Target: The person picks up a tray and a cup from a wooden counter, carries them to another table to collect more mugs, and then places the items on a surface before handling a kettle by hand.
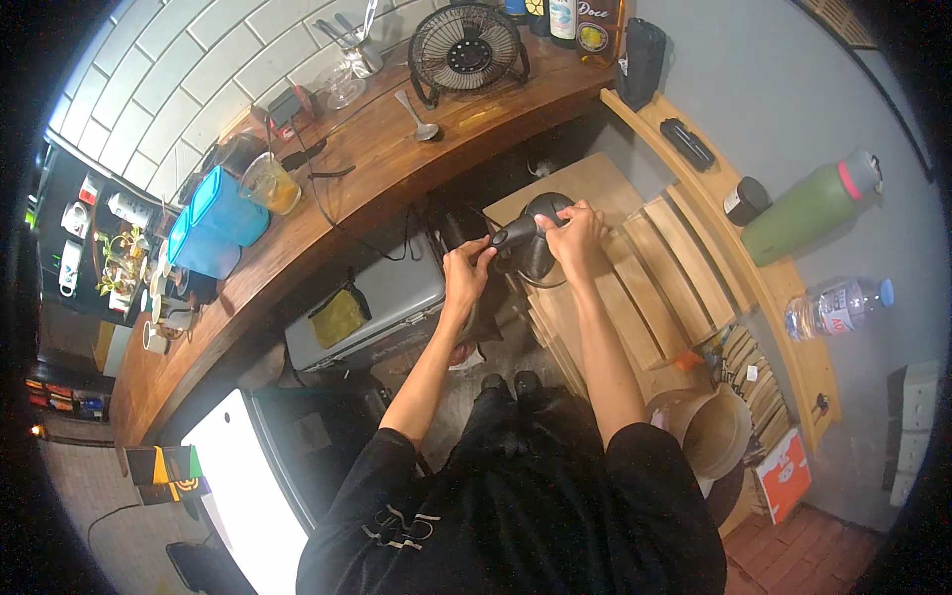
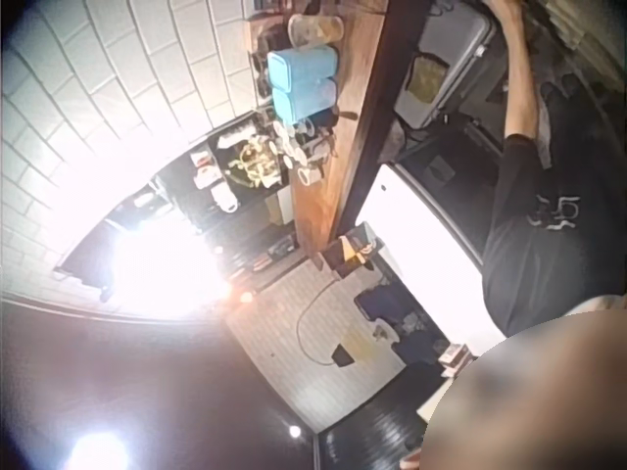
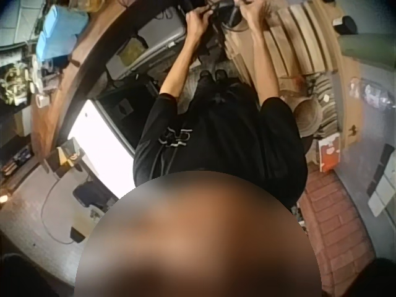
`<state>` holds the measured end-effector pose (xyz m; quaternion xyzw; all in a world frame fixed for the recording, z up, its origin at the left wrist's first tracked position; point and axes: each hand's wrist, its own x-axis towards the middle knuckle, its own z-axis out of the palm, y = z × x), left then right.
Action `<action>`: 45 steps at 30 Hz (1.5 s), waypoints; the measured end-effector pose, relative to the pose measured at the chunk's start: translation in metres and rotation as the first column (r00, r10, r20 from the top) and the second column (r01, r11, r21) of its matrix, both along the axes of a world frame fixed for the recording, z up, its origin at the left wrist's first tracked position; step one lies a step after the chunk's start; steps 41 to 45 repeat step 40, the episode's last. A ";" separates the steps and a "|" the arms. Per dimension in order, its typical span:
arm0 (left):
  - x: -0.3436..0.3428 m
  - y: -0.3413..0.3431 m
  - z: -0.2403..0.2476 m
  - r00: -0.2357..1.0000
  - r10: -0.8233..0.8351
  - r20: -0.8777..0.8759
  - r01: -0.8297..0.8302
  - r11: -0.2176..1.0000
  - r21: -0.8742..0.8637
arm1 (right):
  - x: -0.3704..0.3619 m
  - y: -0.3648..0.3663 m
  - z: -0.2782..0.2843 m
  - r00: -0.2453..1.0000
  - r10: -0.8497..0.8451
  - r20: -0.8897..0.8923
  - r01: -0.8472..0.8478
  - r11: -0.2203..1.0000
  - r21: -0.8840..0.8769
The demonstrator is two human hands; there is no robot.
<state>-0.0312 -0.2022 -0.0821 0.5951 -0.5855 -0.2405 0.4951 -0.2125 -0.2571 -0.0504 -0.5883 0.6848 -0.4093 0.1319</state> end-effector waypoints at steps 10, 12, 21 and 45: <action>0.007 -0.007 0.019 0.990 -0.101 0.098 0.103 0.995 -0.009 | -0.009 0.049 -0.012 0.987 0.069 0.146 -0.022 0.953 -0.302; 0.001 -0.014 0.039 0.966 -0.211 0.151 0.218 0.975 -0.032 | -0.018 0.058 -0.017 0.985 0.068 0.157 0.001 0.914 -0.405; -0.047 -0.063 0.083 0.558 -0.449 0.698 0.587 0.808 0.051 | -0.066 0.075 -0.035 0.944 -0.068 0.322 0.141 0.968 -0.208; -0.064 -0.088 0.077 0.541 -0.470 0.698 0.615 0.787 0.053 | -0.091 0.080 -0.051 0.943 -0.032 0.332 0.069 0.993 -0.101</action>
